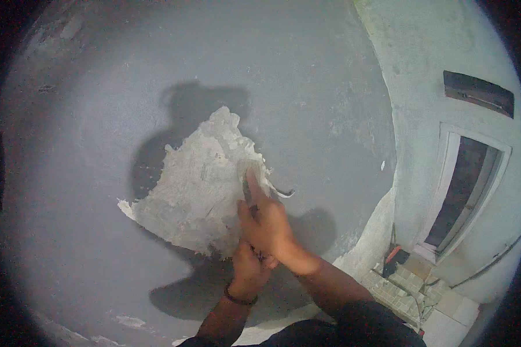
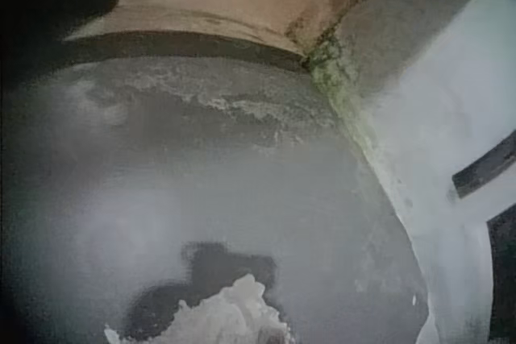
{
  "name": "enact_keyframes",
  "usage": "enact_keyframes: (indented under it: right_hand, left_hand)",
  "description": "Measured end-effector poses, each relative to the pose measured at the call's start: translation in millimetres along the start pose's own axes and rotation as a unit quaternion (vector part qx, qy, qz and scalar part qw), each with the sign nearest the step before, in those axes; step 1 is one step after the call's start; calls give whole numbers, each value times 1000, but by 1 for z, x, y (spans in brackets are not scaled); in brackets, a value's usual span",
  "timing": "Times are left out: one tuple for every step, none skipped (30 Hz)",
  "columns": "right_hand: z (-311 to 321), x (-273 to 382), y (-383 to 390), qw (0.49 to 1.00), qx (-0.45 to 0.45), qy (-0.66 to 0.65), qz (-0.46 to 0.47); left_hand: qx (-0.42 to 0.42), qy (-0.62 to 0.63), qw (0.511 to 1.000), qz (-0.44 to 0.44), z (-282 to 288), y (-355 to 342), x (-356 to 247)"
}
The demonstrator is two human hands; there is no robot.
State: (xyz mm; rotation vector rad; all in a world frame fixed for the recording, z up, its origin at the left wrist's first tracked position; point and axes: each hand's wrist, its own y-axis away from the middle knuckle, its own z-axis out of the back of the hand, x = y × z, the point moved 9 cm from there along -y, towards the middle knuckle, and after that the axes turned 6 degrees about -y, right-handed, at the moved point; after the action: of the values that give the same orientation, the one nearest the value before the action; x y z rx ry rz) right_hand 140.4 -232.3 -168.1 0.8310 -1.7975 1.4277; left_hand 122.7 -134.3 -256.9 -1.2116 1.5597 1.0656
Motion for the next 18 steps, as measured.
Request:
enact_keyframes:
  right_hand:
    - [4, 3, -2, 1000, -18, -2, 23]
    - [3, 2, -3, 1000, -20, 0, 21]
    - [5, 3, -5, 999, -25, -5, 32]
    - [4, 2, -6, 999, -27, -1, 32]
    - [6, 3, -8, 998, -35, -1, 48]
    - [8, 7, -8, 996, -54, 3, 74]
    - [8, 10, -9, 994, -46, 5, 95]
    - [9, 16, -7, 990, -53, 11, 130]
    - [10, 20, -8, 987, -51, 17, 153]
    - [9, 9, -11, 995, -39, 17, 91]
    - [7, -6, -13, 1000, -12, 12, 7]
    - [6, -7, -14, 1000, -8, -14, -7]
    - [5, -15, -14, 998, 7, 8, -58]
    - [6, -10, -14, 999, -2, 10, -41]
    - [10, 1, -15, 1000, -23, -2, 16]
    - [9, 1, -15, 1000, -17, 18, 9]
    - [10, 8, -15, 998, -26, 24, 46]
    - [8, 4, -17, 999, -14, 33, 20]
  left_hand:
    - [25, 3, 999, -36, -4, -1, -7]
    - [14, 7, 999, -41, -3, -2, -9]
    - [30, 3, 998, -53, -6, -3, -11]
    - [15, 7, 999, -51, -4, -2, -11]
    - [32, 3, 998, -57, -8, -3, -13]
    - [39, -6, 996, -80, -11, -1, -17]
    - [32, 0, 998, -47, -10, -1, -12]
    - [20, -2, 999, -34, -10, -1, -10]
    - [-10, -5, 1000, 13, -5, -1, -3]
    - [7, -8, 999, -35, -10, -2, -12]
    - [-4, -10, 999, -42, -8, -2, -14]
    - [15, -2, 997, -80, -13, -2, -22]
    - [5, -4, 998, -59, -11, -2, -19]
    - [25, 5, 997, -67, -15, -2, -21]
    - [49, 21, 994, -98, -20, -1, -27]
    - [33, 9, 997, -64, -18, -2, -21]
    - [26, 1, 998, -55, -17, -3, -21]
    - [0, -9, 1000, -10, -14, -3, -13]
